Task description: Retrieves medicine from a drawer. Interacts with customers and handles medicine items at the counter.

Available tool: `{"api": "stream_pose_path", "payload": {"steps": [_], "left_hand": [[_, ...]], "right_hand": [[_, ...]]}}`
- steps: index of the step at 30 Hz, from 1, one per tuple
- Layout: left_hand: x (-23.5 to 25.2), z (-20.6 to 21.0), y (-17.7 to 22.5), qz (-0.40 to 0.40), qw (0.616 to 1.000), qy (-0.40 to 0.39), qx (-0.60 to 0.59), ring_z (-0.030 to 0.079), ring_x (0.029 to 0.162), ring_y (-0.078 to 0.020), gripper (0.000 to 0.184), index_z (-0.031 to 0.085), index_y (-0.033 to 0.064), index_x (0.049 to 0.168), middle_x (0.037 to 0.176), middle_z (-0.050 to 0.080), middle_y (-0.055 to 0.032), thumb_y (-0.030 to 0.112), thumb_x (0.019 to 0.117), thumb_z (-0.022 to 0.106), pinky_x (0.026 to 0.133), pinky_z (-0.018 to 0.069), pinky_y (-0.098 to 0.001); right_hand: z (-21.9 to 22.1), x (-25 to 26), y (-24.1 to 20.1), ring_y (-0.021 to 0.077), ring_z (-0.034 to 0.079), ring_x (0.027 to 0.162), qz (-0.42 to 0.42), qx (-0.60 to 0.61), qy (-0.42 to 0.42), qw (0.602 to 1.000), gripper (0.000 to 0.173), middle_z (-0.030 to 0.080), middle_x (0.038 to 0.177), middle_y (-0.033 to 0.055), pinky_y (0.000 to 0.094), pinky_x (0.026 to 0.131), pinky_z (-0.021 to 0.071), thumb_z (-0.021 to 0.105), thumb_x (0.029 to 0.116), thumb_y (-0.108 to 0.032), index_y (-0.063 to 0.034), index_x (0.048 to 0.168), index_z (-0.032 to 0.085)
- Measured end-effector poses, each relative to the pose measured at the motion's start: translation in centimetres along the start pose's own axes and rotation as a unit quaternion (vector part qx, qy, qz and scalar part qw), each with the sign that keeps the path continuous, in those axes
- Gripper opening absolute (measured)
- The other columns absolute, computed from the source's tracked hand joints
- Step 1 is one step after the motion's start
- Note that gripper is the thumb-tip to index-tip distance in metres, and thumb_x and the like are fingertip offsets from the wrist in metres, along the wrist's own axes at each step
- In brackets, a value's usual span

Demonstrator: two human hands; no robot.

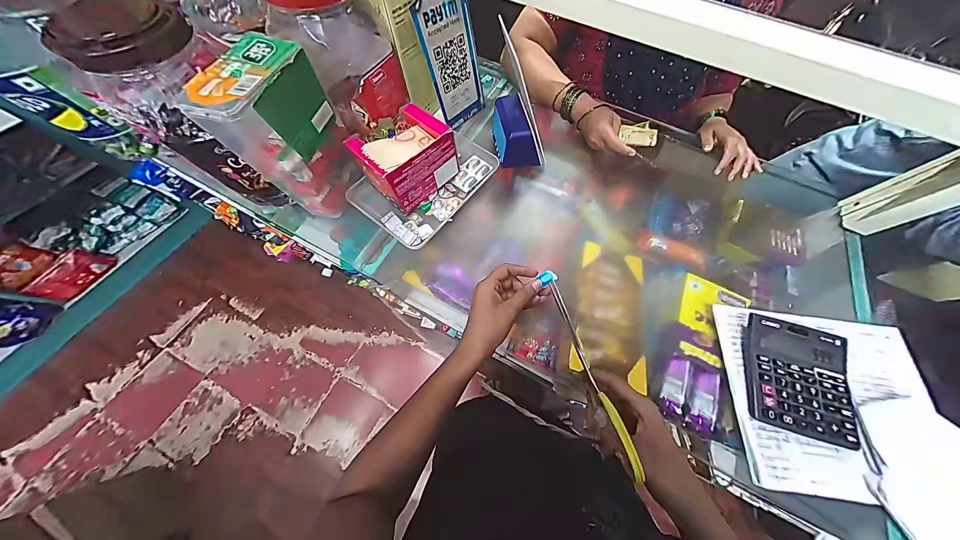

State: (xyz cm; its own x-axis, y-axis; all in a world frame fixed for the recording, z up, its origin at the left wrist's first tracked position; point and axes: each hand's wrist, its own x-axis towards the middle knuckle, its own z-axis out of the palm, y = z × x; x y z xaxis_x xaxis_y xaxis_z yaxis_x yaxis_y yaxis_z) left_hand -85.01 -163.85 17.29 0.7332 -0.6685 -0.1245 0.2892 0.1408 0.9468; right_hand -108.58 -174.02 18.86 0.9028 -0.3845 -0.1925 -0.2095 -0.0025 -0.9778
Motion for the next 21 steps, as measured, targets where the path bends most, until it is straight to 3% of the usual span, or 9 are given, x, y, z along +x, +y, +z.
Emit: {"api": "stream_pose_path", "payload": {"steps": [2, 9, 15, 21], "left_hand": [[0.1, -0.2, 0.1, -0.032, 0.999, -0.024, -0.008, 0.074, 0.081, -0.0177, 0.027, 0.058, -0.006, 0.122, 0.088, 0.069, -0.0081, 0.001, 0.0973, 0.065, 0.084, 0.0639, -0.0345], [0.3, -1.6, -0.1, -0.015, 0.999, -0.04, -0.014, 0.073, 0.09, -0.0197, 0.035, 0.05, -0.0035, 0.134, 0.093, 0.067, -0.0093, -0.001, 0.0997, 0.059, 0.092, 0.0605, -0.0382], [-0.3, -1.7, -0.2, -0.039, 0.991, -0.128, -0.006, 0.067, 0.078, -0.0123, 0.042, 0.046, 0.0011, 0.139, 0.085, 0.062, -0.0016, 0.003, 0.0991, 0.061, 0.084, 0.0596, -0.0319], [-0.7, -1.5, -0.3, -0.058, 0.988, -0.136, -0.046, 0.072, 0.089, -0.0186, 0.046, 0.041, -0.0004, 0.141, 0.093, 0.065, -0.0065, -0.001, 0.099, 0.059, 0.091, 0.0609, -0.0381]], "right_hand": [[0.0, 0.5, -0.2, -0.0001, 0.062, 0.064, 0.007, 0.001, -0.001, 1.0, 0.046, 0.07, 0.086, -0.0065, 0.0179, 0.056, 0.0542, 0.07, 0.0948, -0.035, -0.0052, 0.13, 0.063], [-1.4, -0.2, -0.3, 0.0006, 0.059, 0.057, 0.007, 0.03, -0.03, 0.999, 0.047, 0.068, 0.079, -0.0062, 0.018, 0.05, 0.0515, 0.068, 0.0966, -0.045, -0.0107, 0.129, 0.065], [-0.7, 0.6, -0.2, 0.001, 0.059, 0.059, 0.022, 0.047, -0.04, 0.998, 0.045, 0.067, 0.078, -0.0055, 0.0175, 0.053, 0.0517, 0.07, 0.0957, -0.039, -0.0083, 0.128, 0.066], [-0.5, 0.6, -0.1, 0.0018, 0.06, 0.058, 0.037, 0.032, -0.024, 0.999, 0.04, 0.069, 0.079, -0.0052, 0.0185, 0.051, 0.0521, 0.07, 0.0964, -0.03, -0.007, 0.129, 0.066]]}}
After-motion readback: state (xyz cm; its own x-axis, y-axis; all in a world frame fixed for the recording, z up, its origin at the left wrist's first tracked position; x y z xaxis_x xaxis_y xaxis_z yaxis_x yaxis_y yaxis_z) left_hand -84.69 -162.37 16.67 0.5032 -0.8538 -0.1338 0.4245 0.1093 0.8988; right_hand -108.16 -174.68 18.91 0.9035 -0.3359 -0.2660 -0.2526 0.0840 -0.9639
